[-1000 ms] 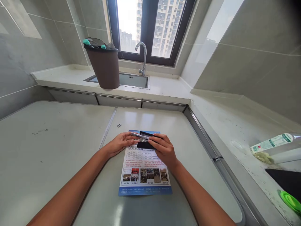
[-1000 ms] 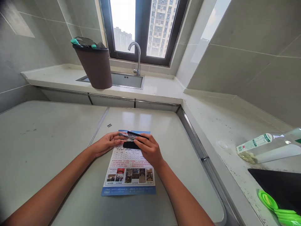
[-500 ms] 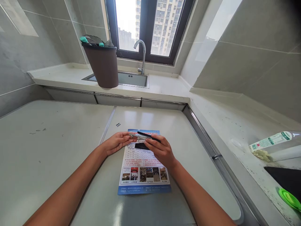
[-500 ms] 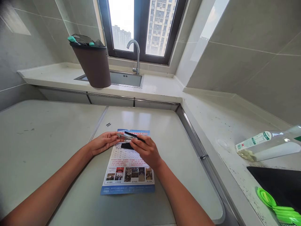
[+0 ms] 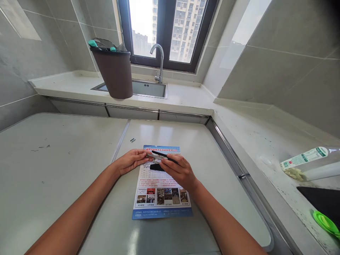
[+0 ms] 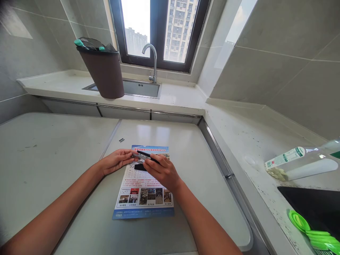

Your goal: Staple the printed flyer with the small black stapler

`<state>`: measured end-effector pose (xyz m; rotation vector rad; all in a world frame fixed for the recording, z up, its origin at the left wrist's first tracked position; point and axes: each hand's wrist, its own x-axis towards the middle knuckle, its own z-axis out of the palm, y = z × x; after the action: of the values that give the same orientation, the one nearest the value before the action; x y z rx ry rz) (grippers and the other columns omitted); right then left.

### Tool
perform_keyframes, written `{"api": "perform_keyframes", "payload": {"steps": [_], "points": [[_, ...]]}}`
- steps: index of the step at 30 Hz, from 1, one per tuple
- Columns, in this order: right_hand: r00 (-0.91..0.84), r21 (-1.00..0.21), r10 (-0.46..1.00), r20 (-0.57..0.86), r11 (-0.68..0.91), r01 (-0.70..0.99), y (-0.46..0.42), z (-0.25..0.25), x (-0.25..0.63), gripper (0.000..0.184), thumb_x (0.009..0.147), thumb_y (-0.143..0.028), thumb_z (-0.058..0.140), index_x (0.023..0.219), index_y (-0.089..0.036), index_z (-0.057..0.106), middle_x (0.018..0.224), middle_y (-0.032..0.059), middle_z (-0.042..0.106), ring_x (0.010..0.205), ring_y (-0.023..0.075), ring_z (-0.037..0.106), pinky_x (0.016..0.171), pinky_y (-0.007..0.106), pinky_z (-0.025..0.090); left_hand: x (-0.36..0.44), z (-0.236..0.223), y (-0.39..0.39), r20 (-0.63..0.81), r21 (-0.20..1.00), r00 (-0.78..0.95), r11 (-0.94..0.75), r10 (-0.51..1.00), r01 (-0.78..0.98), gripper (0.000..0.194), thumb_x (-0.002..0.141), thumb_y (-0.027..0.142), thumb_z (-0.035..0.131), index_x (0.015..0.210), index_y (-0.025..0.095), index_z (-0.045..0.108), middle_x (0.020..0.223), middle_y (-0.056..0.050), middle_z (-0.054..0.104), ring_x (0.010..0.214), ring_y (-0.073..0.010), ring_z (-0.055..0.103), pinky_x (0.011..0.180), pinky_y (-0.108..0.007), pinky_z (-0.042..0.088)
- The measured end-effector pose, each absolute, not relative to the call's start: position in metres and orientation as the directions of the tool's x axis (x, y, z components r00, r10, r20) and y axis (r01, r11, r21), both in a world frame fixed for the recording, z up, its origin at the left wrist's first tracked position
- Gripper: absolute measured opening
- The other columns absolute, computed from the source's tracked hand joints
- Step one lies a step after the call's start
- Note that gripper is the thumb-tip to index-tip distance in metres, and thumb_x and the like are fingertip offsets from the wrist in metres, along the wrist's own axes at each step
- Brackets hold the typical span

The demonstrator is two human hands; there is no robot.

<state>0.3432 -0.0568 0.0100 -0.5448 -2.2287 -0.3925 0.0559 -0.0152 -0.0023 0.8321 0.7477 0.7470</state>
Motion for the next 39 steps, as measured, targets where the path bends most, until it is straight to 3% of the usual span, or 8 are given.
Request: {"api": "perform_keyframes", "payload": {"steps": [5, 11, 14, 20, 24, 29, 33, 39], "points": [[-0.52, 0.057, 0.315, 0.794, 0.814, 0.579, -0.06, 0.012, 0.342, 0.037, 0.099, -0.007, 0.062, 0.127, -0.03, 0.069, 0.122, -0.0001, 0.076, 0.125, 0.0209, 0.064, 0.106, 0.04, 0.048, 0.055, -0.003, -0.016, -0.291, 0.841, 0.556, 0.485, 0.779, -0.239, 0.032, 0.093, 0.025, 0.076, 0.119, 0.008, 0.075, 0.116, -0.015, 0.076, 0.104, -0.0173, 0.074, 0.1, -0.023, 0.057], [-0.151, -0.293, 0.549, 0.822, 0.636, 0.714, -0.052, 0.01, 0.345, 0.05, 0.079, 0.004, 0.049, 0.113, -0.026, 0.07, 0.11, 0.0023, 0.078, 0.112, 0.0243, 0.069, 0.103, 0.046, 0.043, 0.054, 0.001, -0.015, -0.289, 0.818, 0.484, 0.475, 0.826, -0.323, 0.025, 0.092, 0.023, 0.076, 0.111, 0.007, 0.075, 0.09, -0.008, 0.071, 0.072, -0.0088, 0.068, 0.069, -0.015, 0.059], [-0.071, -0.502, 0.734, 0.675, 0.528, 0.685, -0.045, 0.006, 0.348, 0.037, 0.078, -0.005, 0.056, 0.106, -0.024, 0.07, 0.105, 0.0041, 0.077, 0.101, 0.0261, 0.07, 0.097, 0.045, 0.047, 0.051, 0.009, -0.016, -0.243, 0.768, 0.53, 0.495, 0.813, -0.407, 0.02, 0.094, 0.019, 0.07, 0.109, 0.007, 0.074, 0.076, -0.003, 0.062, 0.055, -0.0038, 0.054, 0.049, -0.011, 0.047], [-0.065, -0.797, 0.951, 0.302, 0.29, 0.53, -0.039, -0.003, 0.349, 0.029, 0.076, -0.026, 0.072, 0.105, -0.024, 0.073, 0.099, 0.0034, 0.078, 0.092, 0.0272, 0.071, 0.085, 0.038, 0.054, 0.048, 0.023, -0.023, -0.148, 0.768, 0.585, 0.466, 0.797, -0.44, 0.033, 0.086, 0.003, 0.068, 0.119, 0.008, 0.073, 0.095, -0.01, 0.067, 0.077, -0.0105, 0.064, 0.068, -0.016, 0.055], [-0.108, -0.799, 0.961, 0.253, 0.271, 0.537, -0.04, -0.007, 0.346, 0.034, 0.074, -0.025, 0.074, 0.108, -0.025, 0.073, 0.102, 0.0033, 0.076, 0.095, 0.0263, 0.069, 0.09, 0.04, 0.053, 0.049, 0.019, -0.026, -0.089, 0.84, 0.59, 0.379, 0.803, -0.389, 0.03, 0.092, 0.013, 0.07, 0.122, 0.011, 0.072, 0.1, -0.009, 0.066, 0.073, -0.008, 0.062, 0.068, -0.018, 0.056], [-0.154, -0.727, 0.955, 0.254, 0.293, 0.62, -0.039, -0.007, 0.349, 0.032, 0.074, -0.019, 0.075, 0.105, -0.025, 0.074, 0.096, 0.0041, 0.068, 0.094, 0.0245, 0.065, 0.088, 0.04, 0.051, 0.049, 0.013, -0.026, -0.049, 0.911, 0.654, 0.302, 0.755, -0.281, 0.025, 0.096, 0.028, 0.069, 0.117, 0.014, 0.072, 0.098, -0.007, 0.065, 0.06, -0.0076, 0.056, 0.044, -0.017, 0.049], [-0.22, -0.671, 0.94, 0.259, 0.339, 0.66, -0.039, -0.002, 0.351, 0.029, 0.076, -0.015, 0.074, 0.103, -0.025, 0.071, 0.096, 0.0036, 0.07, 0.099, 0.0263, 0.062, 0.09, 0.042, 0.048, 0.05, 0.014, -0.028, -0.045, 0.944, 0.714, 0.263, 0.698, -0.198, 0.029, 0.097, 0.035, 0.068, 0.118, 0.014, 0.069, 0.092, -0.009, 0.073, 0.051, -0.0081, 0.056, 0.039, -0.017, 0.044], [-0.187, -0.512, 0.814, 0.55, 0.505, 0.695, -0.052, 0.017, 0.349, 0.024, 0.091, -0.037, 0.07, 0.112, -0.025, 0.067, 0.117, 0.0085, 0.067, 0.105, 0.0289, 0.057, 0.09, 0.045, 0.044, 0.057, 0.018, -0.034, -0.004, 0.975, 0.756, 0.172, 0.654, -0.144, 0.039, 0.096, 0.038, 0.07, 0.128, 0.015, 0.065, 0.083, -0.012, 0.079, 0.045, -0.0102, 0.058, 0.047, -0.021, 0.047]]}}
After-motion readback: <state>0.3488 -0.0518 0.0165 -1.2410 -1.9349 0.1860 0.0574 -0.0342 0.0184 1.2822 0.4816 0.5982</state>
